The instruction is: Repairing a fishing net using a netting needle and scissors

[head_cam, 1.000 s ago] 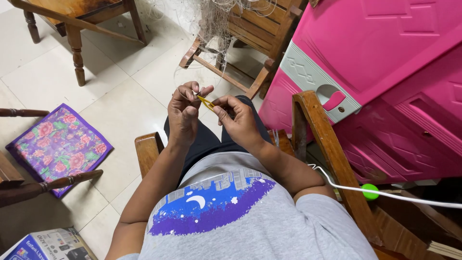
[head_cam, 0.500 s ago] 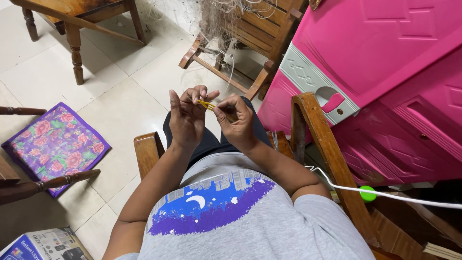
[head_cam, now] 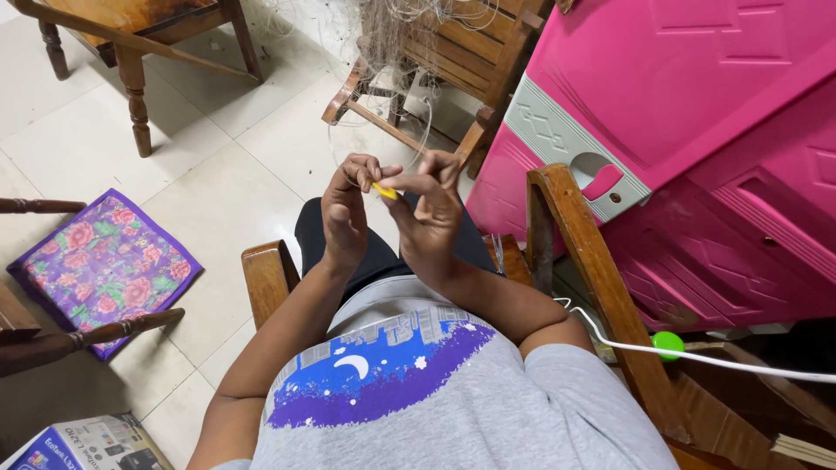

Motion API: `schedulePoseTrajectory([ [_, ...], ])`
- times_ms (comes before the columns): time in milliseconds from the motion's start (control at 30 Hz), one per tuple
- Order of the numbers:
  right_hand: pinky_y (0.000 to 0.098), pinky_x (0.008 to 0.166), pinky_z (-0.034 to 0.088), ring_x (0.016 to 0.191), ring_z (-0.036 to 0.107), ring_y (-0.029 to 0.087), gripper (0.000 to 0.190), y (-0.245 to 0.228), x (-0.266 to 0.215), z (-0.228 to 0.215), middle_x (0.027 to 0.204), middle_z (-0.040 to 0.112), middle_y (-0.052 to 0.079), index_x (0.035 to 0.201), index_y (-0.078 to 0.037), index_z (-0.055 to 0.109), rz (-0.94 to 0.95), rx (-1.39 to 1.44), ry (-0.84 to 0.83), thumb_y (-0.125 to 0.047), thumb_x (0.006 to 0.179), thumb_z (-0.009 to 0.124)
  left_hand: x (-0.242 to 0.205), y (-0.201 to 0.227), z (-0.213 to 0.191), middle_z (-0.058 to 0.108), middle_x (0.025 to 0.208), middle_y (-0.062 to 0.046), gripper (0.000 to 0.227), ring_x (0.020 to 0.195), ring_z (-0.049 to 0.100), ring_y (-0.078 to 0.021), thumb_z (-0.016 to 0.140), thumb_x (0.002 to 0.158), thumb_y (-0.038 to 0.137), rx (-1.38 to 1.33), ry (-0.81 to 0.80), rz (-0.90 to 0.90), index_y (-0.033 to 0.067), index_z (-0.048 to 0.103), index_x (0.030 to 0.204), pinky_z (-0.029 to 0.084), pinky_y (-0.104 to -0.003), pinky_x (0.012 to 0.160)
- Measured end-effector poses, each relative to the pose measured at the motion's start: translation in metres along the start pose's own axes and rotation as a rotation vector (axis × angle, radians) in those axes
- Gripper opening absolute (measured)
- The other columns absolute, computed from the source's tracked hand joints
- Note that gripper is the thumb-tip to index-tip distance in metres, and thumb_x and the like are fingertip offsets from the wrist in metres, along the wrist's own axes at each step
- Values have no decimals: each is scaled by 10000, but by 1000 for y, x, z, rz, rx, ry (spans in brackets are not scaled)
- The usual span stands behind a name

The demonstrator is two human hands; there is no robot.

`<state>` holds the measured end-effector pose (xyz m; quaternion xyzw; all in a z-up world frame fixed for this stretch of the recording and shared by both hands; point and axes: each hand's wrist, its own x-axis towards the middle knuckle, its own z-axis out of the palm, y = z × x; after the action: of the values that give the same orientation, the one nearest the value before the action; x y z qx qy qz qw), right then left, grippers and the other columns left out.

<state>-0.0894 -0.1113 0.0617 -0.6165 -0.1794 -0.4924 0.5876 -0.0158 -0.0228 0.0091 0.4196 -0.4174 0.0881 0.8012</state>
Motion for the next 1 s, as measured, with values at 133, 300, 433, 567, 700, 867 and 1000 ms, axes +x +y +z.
schedulePoseTrajectory([
  [133,272,951,360,1072,426,131,147,-43,13,-20,1146,437,37,967,-185,603,-90,140,39,-304,1031,660,4,-8,-16,460,1096,-157,580,1108,604,-342,519,977,645,-39,46,42,71,432,970,463,-560,1081],
  [300,268,468,435,463,454,113,159,-31,19,-80,676,536,120,1169,-51,408,108,197,-148,-177,1087,460,12,8,-18,429,1057,-106,375,1056,632,-283,518,981,444,12,144,53,82,420,970,518,-582,1039],
  [433,420,617,533,629,631,270,213,-44,42,-92,776,659,204,1153,56,543,127,-269,-346,-142,1076,525,14,11,-23,418,1040,-88,342,1047,587,-225,519,969,412,31,179,47,80,436,968,536,-572,1031],
  [567,379,743,576,859,755,330,196,-41,39,-104,900,756,141,1132,-90,757,194,-497,-532,-93,936,742,15,7,-32,423,1055,-100,266,1023,614,-231,485,1026,338,32,173,44,82,427,980,540,-584,1033],
  [700,331,679,560,772,749,224,154,-37,38,-119,819,764,126,1007,-100,801,283,-432,-556,-9,898,741,16,6,-37,414,1066,-97,196,1029,640,-243,464,1060,255,44,153,34,82,401,994,546,-559,1032],
  [867,315,613,524,665,662,185,89,-14,38,-137,717,725,97,948,-109,808,213,-526,-428,-71,887,756,17,-10,-39,477,1065,-91,225,992,709,-252,587,1039,111,79,130,-44,107,398,917,585,-480,971],
  [1000,347,614,540,667,714,261,89,-1,42,-149,709,706,93,953,-127,804,95,-652,-322,-73,888,775,18,-39,-51,531,1005,-113,390,901,729,-220,620,1023,-113,101,142,-93,106,345,854,619,-441,932],
])
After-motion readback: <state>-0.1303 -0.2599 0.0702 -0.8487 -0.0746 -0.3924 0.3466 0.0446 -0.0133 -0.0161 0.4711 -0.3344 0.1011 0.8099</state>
